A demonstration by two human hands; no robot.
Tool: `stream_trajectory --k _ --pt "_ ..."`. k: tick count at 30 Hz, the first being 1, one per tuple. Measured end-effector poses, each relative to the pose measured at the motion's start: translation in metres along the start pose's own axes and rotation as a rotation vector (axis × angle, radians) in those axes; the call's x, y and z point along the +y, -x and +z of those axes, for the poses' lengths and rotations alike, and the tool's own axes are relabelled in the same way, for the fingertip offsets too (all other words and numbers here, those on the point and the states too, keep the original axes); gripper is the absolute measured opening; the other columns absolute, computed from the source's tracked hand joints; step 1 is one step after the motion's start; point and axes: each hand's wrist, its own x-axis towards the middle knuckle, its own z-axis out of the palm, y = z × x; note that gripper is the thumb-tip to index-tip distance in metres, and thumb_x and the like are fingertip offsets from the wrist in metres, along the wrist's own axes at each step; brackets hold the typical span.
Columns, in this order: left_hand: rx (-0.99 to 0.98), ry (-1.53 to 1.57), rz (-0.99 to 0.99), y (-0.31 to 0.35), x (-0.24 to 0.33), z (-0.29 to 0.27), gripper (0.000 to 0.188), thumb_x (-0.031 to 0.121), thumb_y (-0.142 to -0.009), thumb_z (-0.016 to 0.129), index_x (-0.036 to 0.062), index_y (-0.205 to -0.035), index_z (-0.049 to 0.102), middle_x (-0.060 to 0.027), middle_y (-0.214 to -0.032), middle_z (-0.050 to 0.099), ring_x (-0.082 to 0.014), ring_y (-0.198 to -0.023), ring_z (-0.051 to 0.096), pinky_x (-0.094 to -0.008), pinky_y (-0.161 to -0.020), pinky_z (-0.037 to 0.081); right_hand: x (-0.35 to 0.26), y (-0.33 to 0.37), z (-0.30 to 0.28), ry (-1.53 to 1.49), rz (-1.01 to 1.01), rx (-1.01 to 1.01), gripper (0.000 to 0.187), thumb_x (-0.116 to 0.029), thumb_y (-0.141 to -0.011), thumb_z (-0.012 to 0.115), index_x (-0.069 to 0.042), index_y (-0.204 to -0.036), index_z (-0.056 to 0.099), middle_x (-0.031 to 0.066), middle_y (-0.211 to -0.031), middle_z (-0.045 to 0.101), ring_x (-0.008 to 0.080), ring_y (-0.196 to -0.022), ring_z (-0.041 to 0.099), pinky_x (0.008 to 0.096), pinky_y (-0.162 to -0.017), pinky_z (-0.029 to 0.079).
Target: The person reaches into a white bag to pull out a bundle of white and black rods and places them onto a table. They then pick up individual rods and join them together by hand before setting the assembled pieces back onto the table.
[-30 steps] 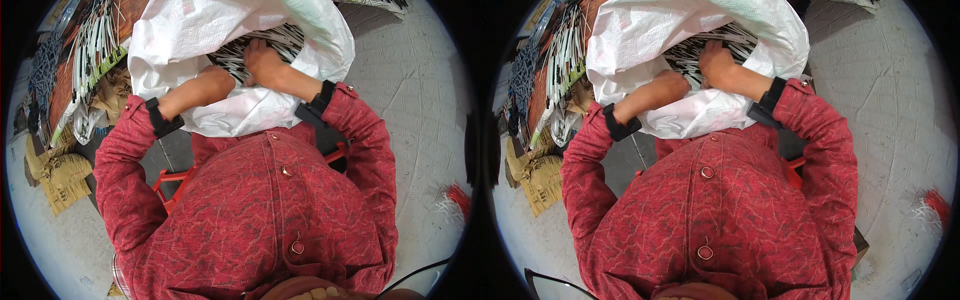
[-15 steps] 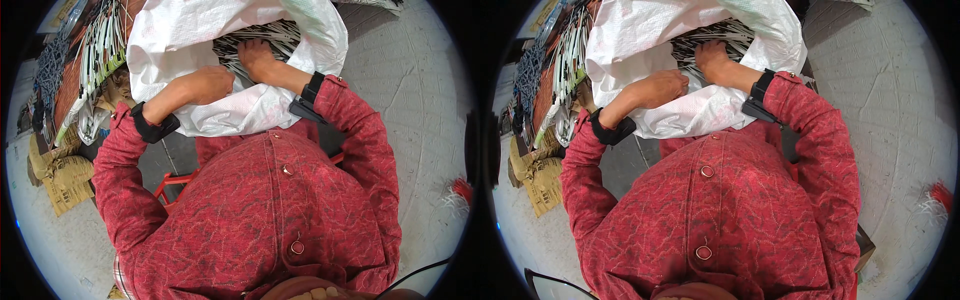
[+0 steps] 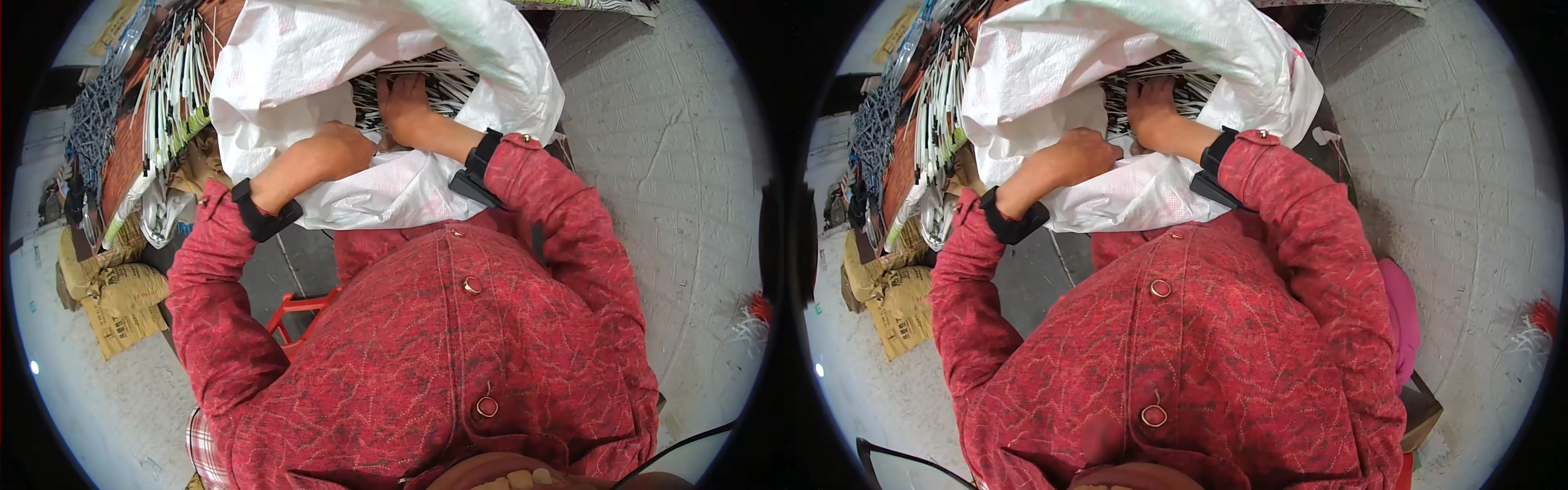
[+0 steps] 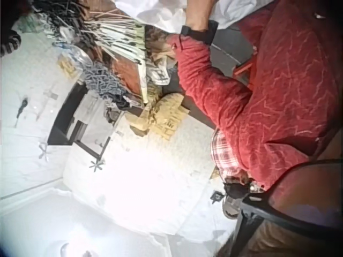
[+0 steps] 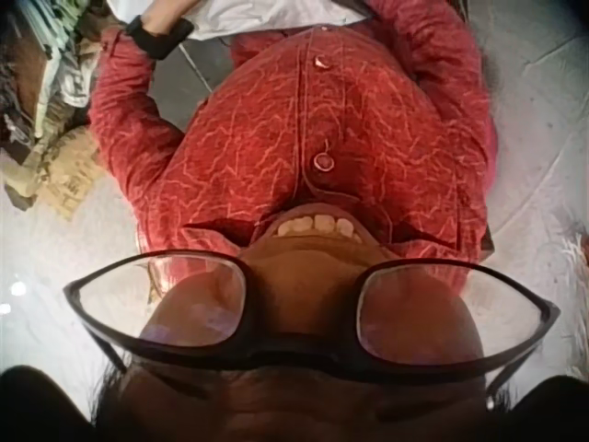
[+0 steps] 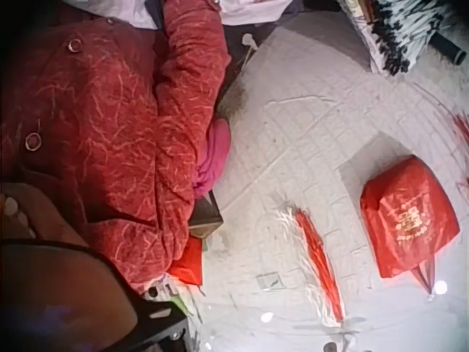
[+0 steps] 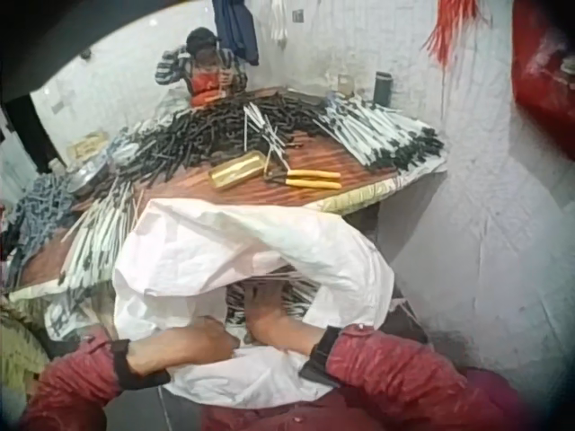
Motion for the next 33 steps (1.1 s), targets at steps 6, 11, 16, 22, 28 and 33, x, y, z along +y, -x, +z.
stream_trajectory --k 6,11,16,22,28,33 --pt "-0.099 -0.054 -0.247 -0.002 -0.003 -0.029 0.042 0.035 -0.080 0.054 0.0011 -0.098 0.071 -0.0195 -0.103 0.068 -0.0326 -0.097 0.066 -0.0421 -0.086 0.049 0.008 -0.019 0.021 0.109 0.026 0.050 0.070 -0.029 -0.066 0.075 0.007 -0.119 0.050 0.0228 -0.110 0.060 0.0379 -0.109 0.056 0.0424 -0.092 0.045" --pt "-0.069 -0.012 -0.367 0.001 -0.005 -0.038 0.049 0.041 -0.076 0.056 0.0032 -0.103 0.071 -0.0191 -0.106 0.068 -0.0320 -0.100 0.065 -0.0412 -0.093 0.045 0.020 -0.029 0.000 -0.015 -0.090 -0.202 0.066 -0.023 -0.062 0.076 0.008 -0.115 0.050 0.0217 -0.108 0.061 0.0349 -0.108 0.057 0.0419 -0.091 0.047" --pt "0.237 -0.089 -0.289 0.013 -0.045 -0.024 0.066 0.051 -0.070 0.064 0.0053 -0.118 0.063 -0.0193 -0.120 0.060 -0.0320 -0.115 0.055 -0.0404 -0.102 0.038 0.024 -0.019 -0.032 -0.172 -0.076 -0.301 0.067 -0.017 -0.061 0.076 0.008 -0.117 0.048 0.0232 -0.111 0.061 0.0352 -0.109 0.057 0.0428 -0.093 0.048" --pt "0.709 0.051 -0.250 -0.003 -0.142 0.044 0.069 0.053 -0.073 0.064 0.0082 -0.125 0.058 -0.0181 -0.126 0.057 -0.0319 -0.120 0.050 -0.0415 -0.104 0.036 0.037 -0.009 -0.017 -0.206 -0.165 -0.193 0.076 -0.019 -0.062 0.077 0.008 -0.124 0.043 0.0264 -0.115 0.059 0.0416 -0.111 0.054 0.0451 -0.094 0.047" --pt "1.120 0.355 -0.435 0.004 -0.249 0.126 0.064 0.052 -0.080 0.061 0.0113 -0.129 0.054 -0.0164 -0.128 0.055 -0.0315 -0.123 0.047 -0.0431 -0.104 0.035 0.040 0.000 -0.060 -0.524 -0.238 -0.303 0.073 -0.021 -0.063 0.074 0.006 -0.125 0.047 0.0279 -0.120 0.056 0.0388 -0.117 0.051 0.0410 -0.096 0.044" --pt "0.966 0.193 -0.388 0.026 -0.196 0.042 0.056 0.047 -0.086 0.056 0.0119 -0.129 0.053 -0.0143 -0.129 0.054 -0.0300 -0.119 0.050 -0.0432 -0.103 0.037 0.066 0.009 -0.033 -0.622 -0.268 -0.144 0.068 -0.029 -0.066 0.067 0.000 -0.126 0.051 0.0238 -0.122 0.057 0.0334 -0.116 0.053 0.0369 -0.099 0.040"
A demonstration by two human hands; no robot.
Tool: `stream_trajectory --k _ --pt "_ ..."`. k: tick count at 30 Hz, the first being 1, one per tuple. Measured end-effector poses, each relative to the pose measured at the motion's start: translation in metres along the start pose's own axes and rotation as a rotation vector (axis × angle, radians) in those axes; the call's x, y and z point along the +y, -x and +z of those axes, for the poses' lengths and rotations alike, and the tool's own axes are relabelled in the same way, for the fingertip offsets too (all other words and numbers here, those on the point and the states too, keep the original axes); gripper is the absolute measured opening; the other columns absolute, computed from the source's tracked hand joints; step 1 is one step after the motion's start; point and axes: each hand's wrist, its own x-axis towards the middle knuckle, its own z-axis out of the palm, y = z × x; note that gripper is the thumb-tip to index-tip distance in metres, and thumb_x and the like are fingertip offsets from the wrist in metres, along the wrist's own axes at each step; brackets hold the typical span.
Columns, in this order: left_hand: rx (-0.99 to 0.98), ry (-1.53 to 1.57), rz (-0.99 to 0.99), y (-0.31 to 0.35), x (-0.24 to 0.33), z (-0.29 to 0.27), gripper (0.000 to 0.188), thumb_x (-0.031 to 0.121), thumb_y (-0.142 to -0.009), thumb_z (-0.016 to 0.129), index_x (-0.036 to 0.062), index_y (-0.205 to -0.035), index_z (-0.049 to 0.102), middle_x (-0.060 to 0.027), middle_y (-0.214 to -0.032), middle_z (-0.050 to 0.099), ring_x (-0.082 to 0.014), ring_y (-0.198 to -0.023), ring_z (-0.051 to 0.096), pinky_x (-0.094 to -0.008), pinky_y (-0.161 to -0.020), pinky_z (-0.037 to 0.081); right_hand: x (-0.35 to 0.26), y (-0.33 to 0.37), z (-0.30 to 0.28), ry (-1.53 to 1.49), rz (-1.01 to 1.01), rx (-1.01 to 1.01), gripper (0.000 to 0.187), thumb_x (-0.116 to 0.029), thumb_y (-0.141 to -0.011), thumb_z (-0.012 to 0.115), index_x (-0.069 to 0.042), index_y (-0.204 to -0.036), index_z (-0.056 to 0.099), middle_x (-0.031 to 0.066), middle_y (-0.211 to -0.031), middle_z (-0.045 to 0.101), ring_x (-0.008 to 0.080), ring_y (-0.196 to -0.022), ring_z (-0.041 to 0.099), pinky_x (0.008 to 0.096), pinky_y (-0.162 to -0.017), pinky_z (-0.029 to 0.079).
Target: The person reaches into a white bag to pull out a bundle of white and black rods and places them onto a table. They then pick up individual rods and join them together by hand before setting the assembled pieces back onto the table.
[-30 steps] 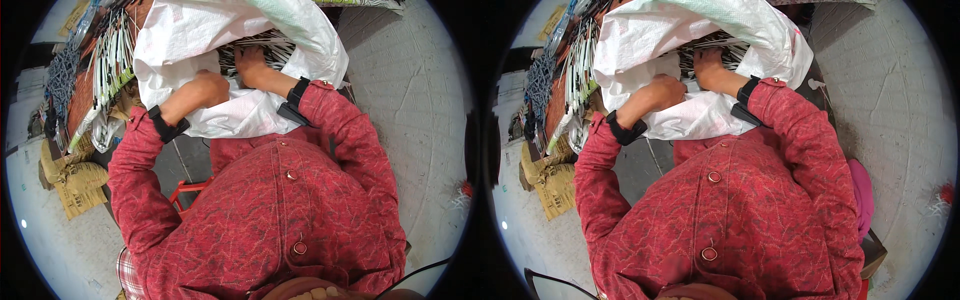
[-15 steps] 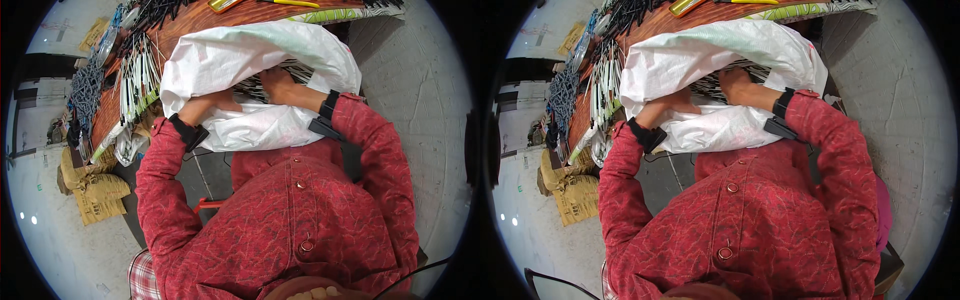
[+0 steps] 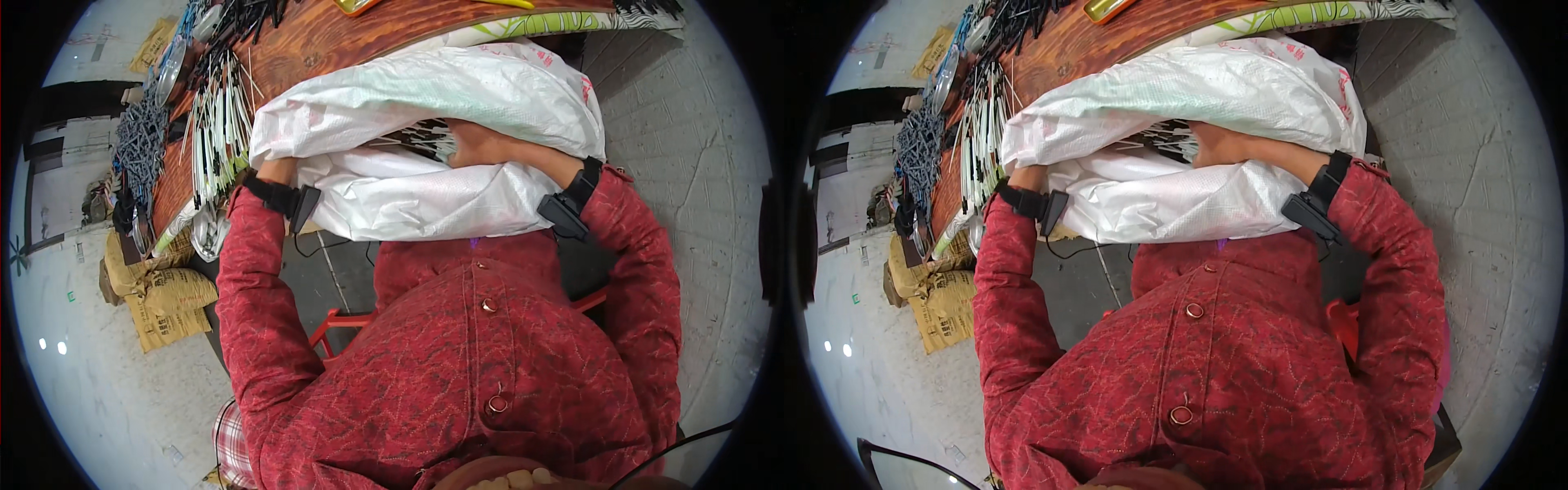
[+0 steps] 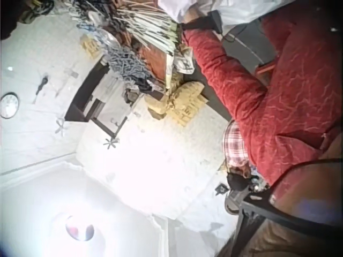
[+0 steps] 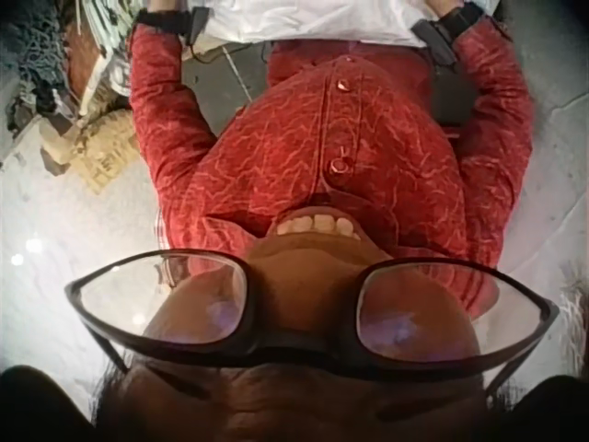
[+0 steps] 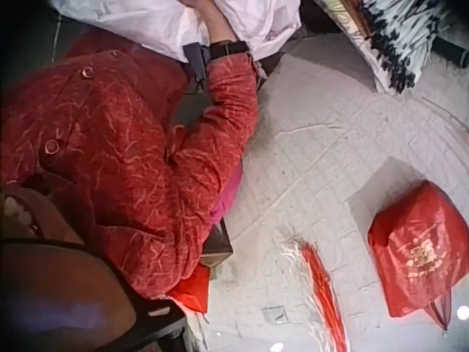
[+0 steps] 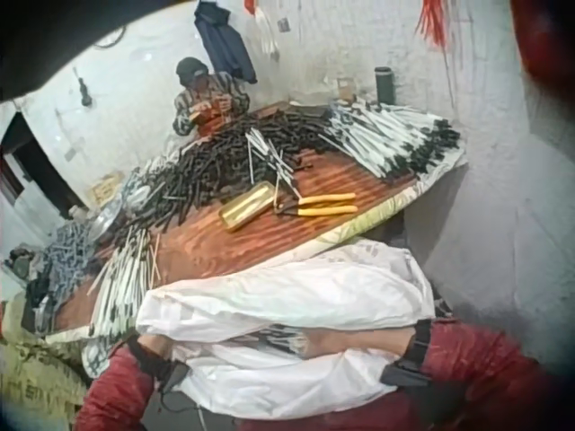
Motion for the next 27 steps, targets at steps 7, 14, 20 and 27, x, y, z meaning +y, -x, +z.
stream_trajectory --k 7,14,20,27 --pt "-0.025 0.616 -0.123 0.036 0.104 -0.031 0.052 0.042 -0.092 0.049 0.0141 -0.136 0.045 -0.0103 -0.136 0.049 -0.0289 -0.121 0.049 -0.0416 -0.106 0.036 -0.017 0.020 -0.065 -0.198 0.186 -0.273 0.075 -0.041 -0.066 0.063 -0.007 -0.131 0.050 0.0186 -0.124 0.057 0.0318 -0.112 0.053 0.0358 -0.099 0.039" --pt "-0.240 0.457 -0.242 0.015 0.128 -0.034 0.058 0.041 -0.094 0.046 0.0132 -0.143 0.035 -0.0101 -0.144 0.041 -0.0321 -0.132 0.036 -0.0452 -0.114 0.023 -0.022 0.000 -0.094 -0.209 0.085 -0.168 0.078 -0.043 -0.064 0.064 -0.008 -0.132 0.050 0.0157 -0.125 0.057 0.0301 -0.114 0.052 0.0361 -0.101 0.038" --pt "0.053 0.818 -0.087 0.048 0.084 0.023 0.063 0.044 -0.091 0.049 0.0097 -0.142 0.036 -0.0126 -0.143 0.041 -0.0351 -0.133 0.034 -0.0495 -0.114 0.020 -0.047 -0.005 -0.089 -0.244 0.057 -0.231 0.071 -0.043 -0.061 0.068 -0.004 -0.119 0.059 0.0139 -0.109 0.063 0.0243 -0.098 0.057 0.0355 -0.090 0.043" --pt "0.252 -0.227 0.124 0.035 0.137 0.026 0.059 0.048 -0.095 0.040 0.0121 -0.141 0.038 -0.0098 -0.143 0.041 -0.0277 -0.132 0.037 -0.0472 -0.114 0.021 -0.039 0.007 -0.048 -0.218 0.261 -0.299 0.066 -0.040 -0.063 0.069 -0.003 -0.118 0.061 0.0175 -0.103 0.067 0.0281 -0.093 0.064 0.0371 -0.085 0.050"
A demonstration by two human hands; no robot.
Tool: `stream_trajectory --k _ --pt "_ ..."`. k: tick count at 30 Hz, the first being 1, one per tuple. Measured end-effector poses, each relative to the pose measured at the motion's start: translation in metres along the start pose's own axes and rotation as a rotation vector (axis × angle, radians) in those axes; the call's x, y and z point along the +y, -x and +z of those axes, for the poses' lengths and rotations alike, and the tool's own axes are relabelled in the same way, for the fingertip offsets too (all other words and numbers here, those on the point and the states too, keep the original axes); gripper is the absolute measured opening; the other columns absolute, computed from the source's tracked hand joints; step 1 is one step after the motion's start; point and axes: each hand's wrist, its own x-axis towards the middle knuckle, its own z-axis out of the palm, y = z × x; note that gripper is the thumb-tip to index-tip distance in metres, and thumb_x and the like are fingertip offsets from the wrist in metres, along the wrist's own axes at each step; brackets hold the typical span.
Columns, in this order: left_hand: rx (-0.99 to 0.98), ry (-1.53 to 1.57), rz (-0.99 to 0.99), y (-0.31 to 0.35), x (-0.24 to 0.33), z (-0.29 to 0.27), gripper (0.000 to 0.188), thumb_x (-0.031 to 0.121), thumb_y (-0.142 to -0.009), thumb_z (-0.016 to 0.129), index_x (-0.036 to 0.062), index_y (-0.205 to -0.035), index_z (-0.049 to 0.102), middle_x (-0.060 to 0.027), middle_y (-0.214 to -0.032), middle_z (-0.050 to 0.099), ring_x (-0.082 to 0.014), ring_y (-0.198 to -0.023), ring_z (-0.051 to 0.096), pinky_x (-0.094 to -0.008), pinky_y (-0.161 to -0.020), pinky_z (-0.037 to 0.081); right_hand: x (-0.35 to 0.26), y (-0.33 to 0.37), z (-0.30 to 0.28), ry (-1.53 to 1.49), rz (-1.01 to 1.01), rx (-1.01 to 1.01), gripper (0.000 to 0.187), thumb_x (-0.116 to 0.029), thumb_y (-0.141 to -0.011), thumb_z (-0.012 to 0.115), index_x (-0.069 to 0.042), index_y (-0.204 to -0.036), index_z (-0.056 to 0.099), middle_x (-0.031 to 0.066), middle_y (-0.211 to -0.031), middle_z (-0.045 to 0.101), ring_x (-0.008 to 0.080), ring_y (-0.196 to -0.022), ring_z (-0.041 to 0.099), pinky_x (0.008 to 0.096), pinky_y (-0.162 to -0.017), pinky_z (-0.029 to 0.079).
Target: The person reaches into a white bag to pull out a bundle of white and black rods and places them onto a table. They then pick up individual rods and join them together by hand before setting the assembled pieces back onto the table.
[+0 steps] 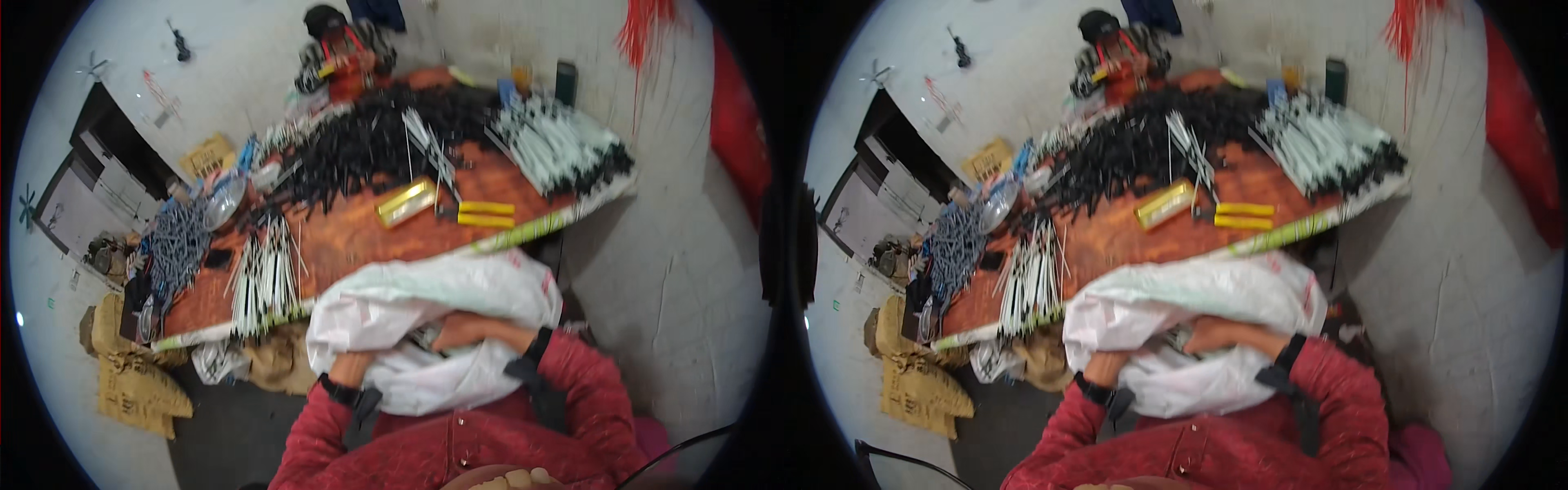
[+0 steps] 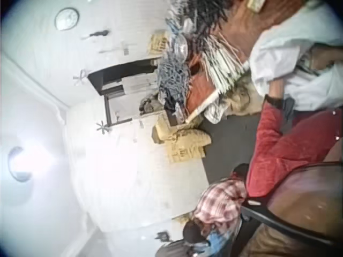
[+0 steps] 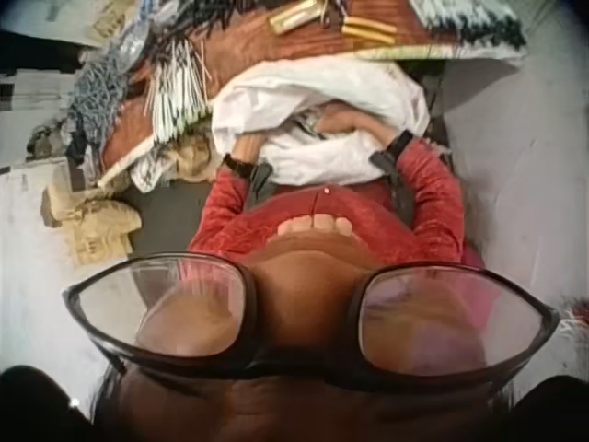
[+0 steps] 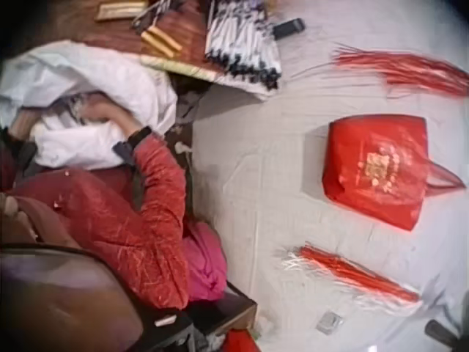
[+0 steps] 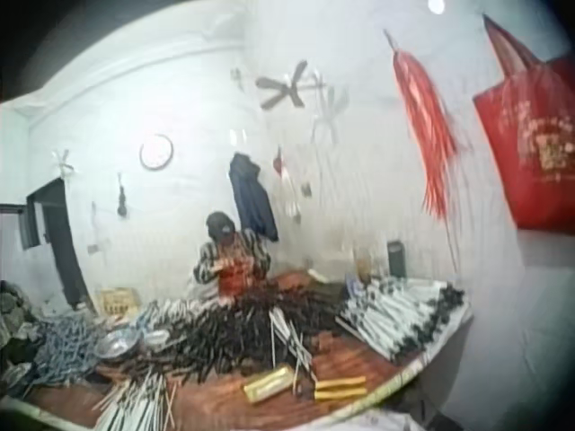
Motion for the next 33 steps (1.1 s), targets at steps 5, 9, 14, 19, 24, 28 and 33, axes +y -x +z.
stream_trajectory --k 5,9,14,19,24,28,33 --pt "-0.273 0.165 -0.175 0.030 -0.031 0.069 0.061 0.047 -0.095 0.039 0.0109 -0.144 0.034 -0.0099 -0.145 0.039 -0.0245 -0.136 0.033 -0.0419 -0.115 0.021 -0.028 0.010 0.002 0.159 -0.207 0.183 0.064 -0.035 -0.066 0.071 0.002 -0.116 0.058 0.0238 -0.107 0.064 0.0348 -0.098 0.063 0.0414 -0.087 0.050" --pt "-0.044 0.396 -0.145 0.002 -0.008 0.034 0.061 0.047 -0.096 0.039 0.0110 -0.144 0.032 -0.0102 -0.146 0.038 -0.0240 -0.136 0.032 -0.0400 -0.115 0.021 -0.013 0.001 0.028 0.373 -0.248 0.427 0.063 -0.037 -0.069 0.074 0.005 -0.113 0.058 0.0267 -0.106 0.063 0.0384 -0.099 0.062 0.0440 -0.086 0.049" --pt "-0.090 0.371 -0.190 0.005 -0.005 0.021 0.063 0.048 -0.095 0.040 0.0112 -0.145 0.031 -0.0102 -0.147 0.036 -0.0241 -0.137 0.032 -0.0400 -0.115 0.020 -0.039 0.019 0.021 0.378 -0.103 0.293 0.064 -0.040 -0.071 0.075 0.007 -0.110 0.057 0.0284 -0.104 0.062 0.0413 -0.099 0.061 0.0463 -0.085 0.049" --pt "-0.030 0.205 -0.122 0.002 0.008 0.009 0.067 0.051 -0.093 0.043 0.0102 -0.145 0.031 -0.0102 -0.147 0.036 -0.0248 -0.136 0.032 -0.0399 -0.115 0.020 -0.032 0.018 0.022 0.343 -0.264 0.427 0.069 -0.045 -0.071 0.074 0.004 -0.116 0.057 0.0268 -0.113 0.060 0.0405 -0.108 0.057 0.0460 -0.093 0.045" --pt "-0.024 0.523 -0.260 -0.023 0.018 -0.009 0.065 0.049 -0.093 0.046 0.0092 -0.143 0.033 -0.0109 -0.146 0.038 -0.0255 -0.135 0.035 -0.0406 -0.114 0.024 -0.040 0.013 0.004 0.246 -0.421 0.401 0.075 -0.049 -0.069 0.074 0.000 -0.123 0.055 0.0243 -0.122 0.057 0.0385 -0.117 0.052 0.0437 -0.100 0.040" --pt "0.043 1.100 -0.359 -0.037 0.034 -0.032 0.060 0.044 -0.094 0.046 0.0089 -0.141 0.035 -0.0113 -0.143 0.040 -0.0256 -0.133 0.037 -0.0407 -0.114 0.026 -0.034 0.007 0.009 0.274 -0.465 0.508 0.076 -0.049 -0.069 0.074 -0.001 -0.125 0.054 0.0233 -0.123 0.057 0.0370 -0.119 0.051 0.0421 -0.102 0.039" --pt "0.056 0.933 -0.284 -0.034 0.027 -0.025 0.053 0.040 -0.098 0.041 0.0091 -0.141 0.036 -0.0112 -0.141 0.043 -0.0263 -0.132 0.039 -0.0408 -0.113 0.028 -0.026 -0.006 0.010 0.253 -0.418 0.405 0.080 -0.051 -0.069 0.073 0.000 -0.127 0.052 0.0233 -0.124 0.057 0.0363 -0.118 0.052 0.0409 -0.101 0.040"
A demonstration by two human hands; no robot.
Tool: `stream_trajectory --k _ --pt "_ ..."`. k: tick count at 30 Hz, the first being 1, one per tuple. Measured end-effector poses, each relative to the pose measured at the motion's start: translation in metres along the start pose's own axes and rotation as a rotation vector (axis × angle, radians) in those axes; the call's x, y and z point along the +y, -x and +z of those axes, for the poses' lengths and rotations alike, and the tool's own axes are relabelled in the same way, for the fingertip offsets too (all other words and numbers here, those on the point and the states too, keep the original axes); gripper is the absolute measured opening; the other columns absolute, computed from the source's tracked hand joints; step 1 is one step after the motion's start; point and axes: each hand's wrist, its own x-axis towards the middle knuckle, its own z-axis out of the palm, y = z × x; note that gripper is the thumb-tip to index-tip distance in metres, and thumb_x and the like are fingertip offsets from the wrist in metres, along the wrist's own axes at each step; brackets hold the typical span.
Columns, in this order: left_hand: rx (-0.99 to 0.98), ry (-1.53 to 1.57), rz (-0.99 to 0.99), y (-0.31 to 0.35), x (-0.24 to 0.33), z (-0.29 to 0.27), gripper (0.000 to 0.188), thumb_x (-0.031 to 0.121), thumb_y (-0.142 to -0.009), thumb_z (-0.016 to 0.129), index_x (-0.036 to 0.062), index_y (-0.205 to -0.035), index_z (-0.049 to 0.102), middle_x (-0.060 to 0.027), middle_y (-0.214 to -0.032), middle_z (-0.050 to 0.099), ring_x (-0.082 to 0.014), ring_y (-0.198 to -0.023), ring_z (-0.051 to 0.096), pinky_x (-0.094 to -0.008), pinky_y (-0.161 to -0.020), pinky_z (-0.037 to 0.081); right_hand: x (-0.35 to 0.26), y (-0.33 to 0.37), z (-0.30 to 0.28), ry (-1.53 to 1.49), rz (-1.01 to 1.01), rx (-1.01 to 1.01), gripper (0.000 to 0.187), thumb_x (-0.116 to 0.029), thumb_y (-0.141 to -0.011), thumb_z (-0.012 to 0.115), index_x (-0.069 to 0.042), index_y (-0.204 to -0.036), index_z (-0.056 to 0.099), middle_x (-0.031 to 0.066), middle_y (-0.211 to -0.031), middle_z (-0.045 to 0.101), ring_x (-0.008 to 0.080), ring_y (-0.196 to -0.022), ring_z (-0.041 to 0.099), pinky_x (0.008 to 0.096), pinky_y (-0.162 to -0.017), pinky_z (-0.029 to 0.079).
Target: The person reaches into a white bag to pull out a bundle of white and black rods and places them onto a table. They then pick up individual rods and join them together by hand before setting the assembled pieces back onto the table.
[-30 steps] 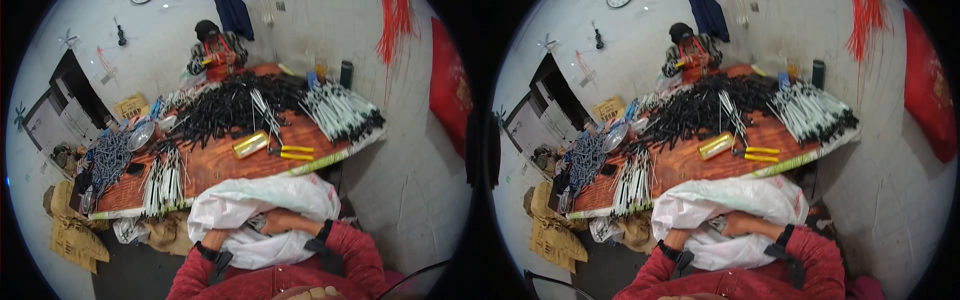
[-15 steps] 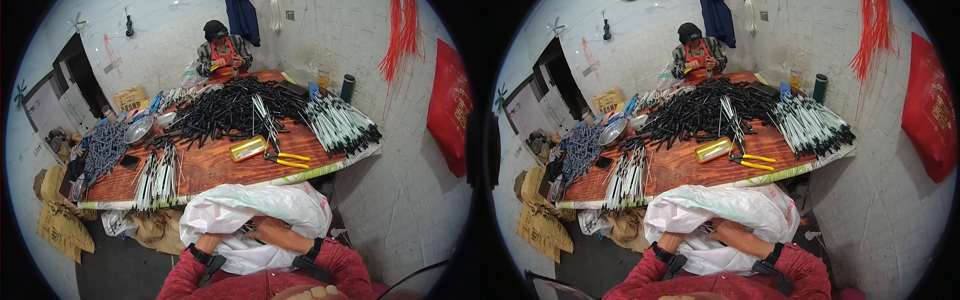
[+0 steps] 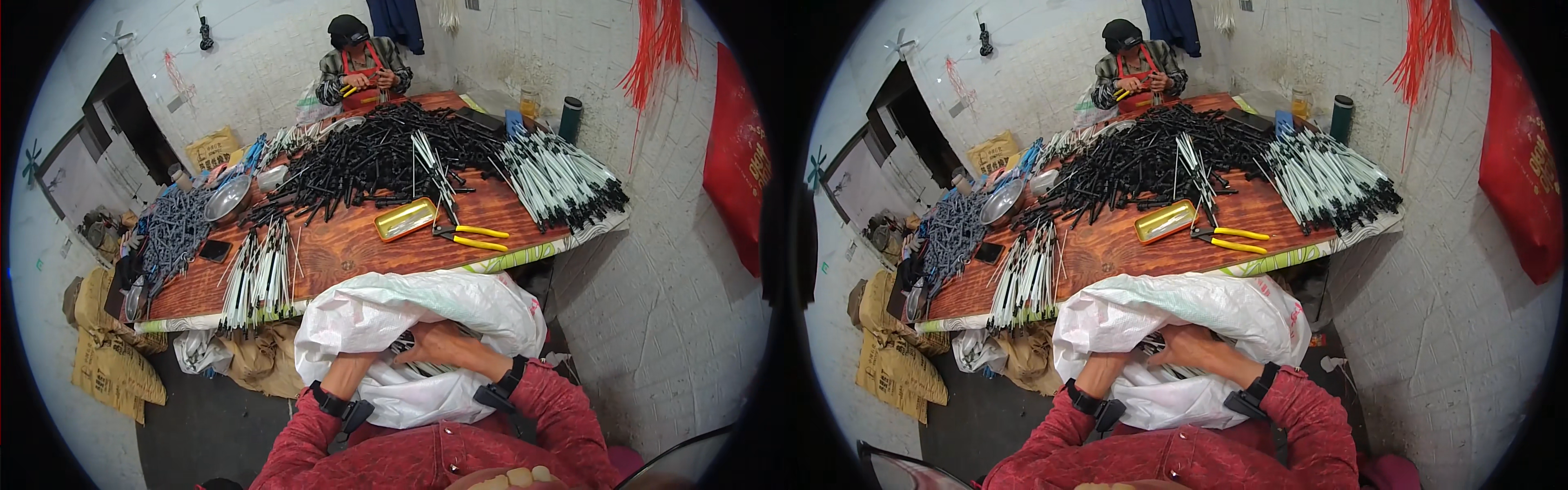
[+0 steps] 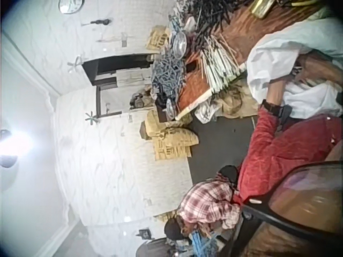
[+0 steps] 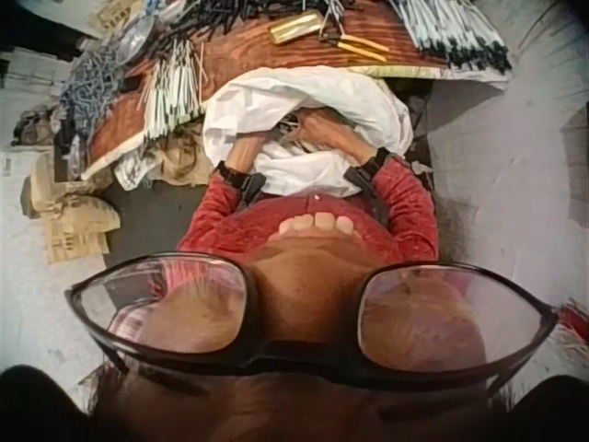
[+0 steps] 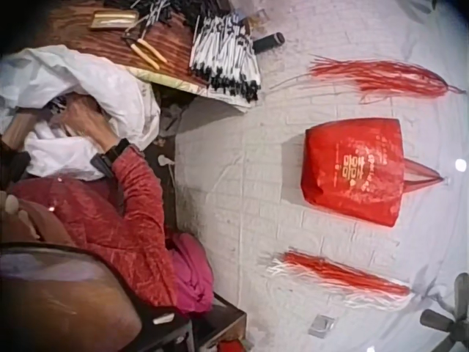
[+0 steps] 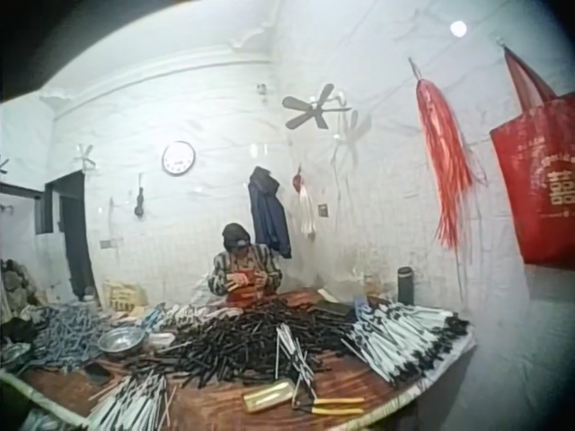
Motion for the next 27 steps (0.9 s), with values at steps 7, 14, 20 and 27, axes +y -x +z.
stream_trajectory --k 7,14,20,27 --pt "0.095 0.883 -0.255 0.012 -0.001 -0.001 0.054 0.036 -0.096 0.047 0.0086 -0.141 0.035 -0.0118 -0.140 0.043 -0.0265 -0.129 0.041 -0.0398 -0.110 0.033 -0.023 0.003 -0.024 -0.148 0.047 -0.054 0.085 -0.053 -0.067 0.071 0.002 -0.128 0.050 0.0251 -0.125 0.055 0.0372 -0.117 0.051 0.0404 -0.101 0.039" --pt "0.101 0.448 -0.159 0.010 0.017 -0.002 0.049 0.039 -0.101 0.034 0.0118 -0.142 0.037 -0.0086 -0.143 0.042 -0.0270 -0.129 0.042 -0.0428 -0.109 0.036 -0.019 0.000 -0.017 -0.332 -0.045 -0.031 0.085 -0.048 -0.066 0.073 0.003 -0.129 0.049 0.0242 -0.126 0.054 0.0345 -0.119 0.051 0.0389 -0.103 0.038" --pt "0.229 1.499 -0.514 0.014 0.028 -0.014 0.050 0.036 -0.101 0.032 0.0121 -0.145 0.030 -0.0087 -0.147 0.037 -0.0271 -0.133 0.038 -0.0429 -0.111 0.033 -0.026 0.000 -0.030 -0.483 0.057 -0.269 0.084 -0.041 -0.067 0.076 0.003 -0.131 0.047 0.0207 -0.129 0.054 0.0303 -0.121 0.050 0.0374 -0.104 0.038" --pt "0.138 0.816 -0.493 0.048 0.048 -0.021 0.055 0.036 -0.098 0.042 0.0099 -0.145 0.032 -0.0097 -0.146 0.037 -0.0270 -0.133 0.036 -0.0410 -0.111 0.032 -0.020 0.004 -0.008 -0.327 -0.027 -0.037 0.078 -0.040 -0.066 0.074 0.000 -0.128 0.050 0.0209 -0.127 0.055 0.0317 -0.120 0.051 0.0382 -0.102 0.039"
